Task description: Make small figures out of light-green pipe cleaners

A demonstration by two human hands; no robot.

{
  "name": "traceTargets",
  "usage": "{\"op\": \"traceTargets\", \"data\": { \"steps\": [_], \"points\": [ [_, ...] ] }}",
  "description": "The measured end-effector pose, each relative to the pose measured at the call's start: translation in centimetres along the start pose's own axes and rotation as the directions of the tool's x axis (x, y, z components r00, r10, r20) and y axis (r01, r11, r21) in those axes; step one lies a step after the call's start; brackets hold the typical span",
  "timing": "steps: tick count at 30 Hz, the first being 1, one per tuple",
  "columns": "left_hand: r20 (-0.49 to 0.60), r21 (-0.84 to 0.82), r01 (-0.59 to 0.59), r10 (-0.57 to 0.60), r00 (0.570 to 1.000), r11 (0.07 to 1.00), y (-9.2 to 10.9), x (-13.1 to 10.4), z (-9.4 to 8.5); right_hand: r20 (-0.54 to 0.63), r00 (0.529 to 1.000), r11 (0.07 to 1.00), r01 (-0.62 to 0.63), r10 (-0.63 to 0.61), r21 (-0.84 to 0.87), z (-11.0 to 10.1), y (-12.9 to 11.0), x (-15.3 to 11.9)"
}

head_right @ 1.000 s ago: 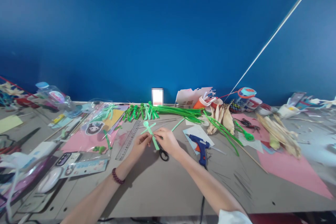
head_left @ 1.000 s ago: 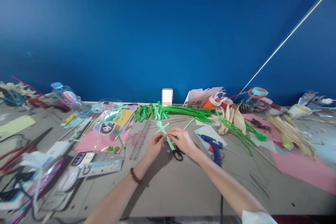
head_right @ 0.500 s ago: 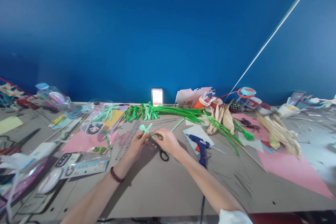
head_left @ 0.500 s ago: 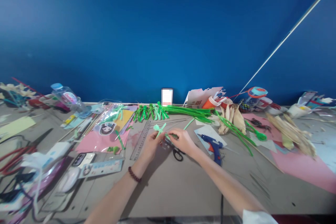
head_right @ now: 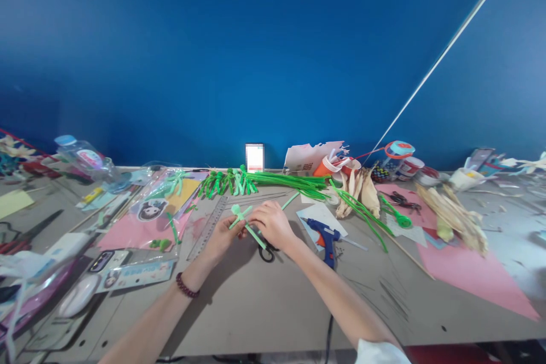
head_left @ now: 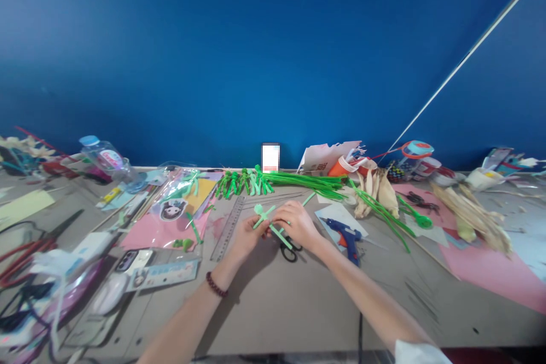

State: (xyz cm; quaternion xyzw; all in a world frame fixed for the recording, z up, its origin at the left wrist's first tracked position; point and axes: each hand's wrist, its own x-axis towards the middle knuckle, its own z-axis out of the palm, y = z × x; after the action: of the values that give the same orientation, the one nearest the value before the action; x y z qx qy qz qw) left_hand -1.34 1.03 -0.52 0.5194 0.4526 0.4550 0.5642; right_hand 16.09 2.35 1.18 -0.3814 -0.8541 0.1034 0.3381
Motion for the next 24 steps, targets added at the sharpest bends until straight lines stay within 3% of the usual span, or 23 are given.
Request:
{"op": "traceTargets", "data": {
  "steps": [4,8,14,19,21,24],
  "points": [
    [0.044,0.003,-0.003,0.003,0.999,1.0,0.2,0.0,-0.1,-0.01,0.999,0.999,0.052,-0.052,-0.018,-0.1,0.3,0.0],
    [0.011,-0.04,0.007,-0.006,1.0,0.999,-0.1,0.0,-0.1,-0.03,0.999,0.999,0.043,-0.043,-0.006,-0.2,0.3,0.1],
    [-0.039,-0.214,0.071,-0.081,0.996,0.974,-0.7,0.3,0.0,-0.098,0.994,0.996,-0.046,0.054,0.077,-1.1,0.6,0.3],
    [-0.063,-0.345,0.128,-0.159,0.985,0.93,-0.4,0.4,0.1,-0.157,0.972,0.981,-0.162,0.177,0.106,-2.6,2.4,0.3],
    [-0.083,-0.388,0.136,-0.181,0.98,0.912,-0.2,0.4,0.1,-0.055,0.974,0.974,-0.218,0.221,0.057,-3.0,3.3,0.1],
    [-0.091,-0.426,0.143,-0.2,0.976,0.893,-0.2,0.6,0.1,0.229,0.94,0.967,-0.25,0.253,-0.045,-3.1,4.4,-0.4]
  ]
}}
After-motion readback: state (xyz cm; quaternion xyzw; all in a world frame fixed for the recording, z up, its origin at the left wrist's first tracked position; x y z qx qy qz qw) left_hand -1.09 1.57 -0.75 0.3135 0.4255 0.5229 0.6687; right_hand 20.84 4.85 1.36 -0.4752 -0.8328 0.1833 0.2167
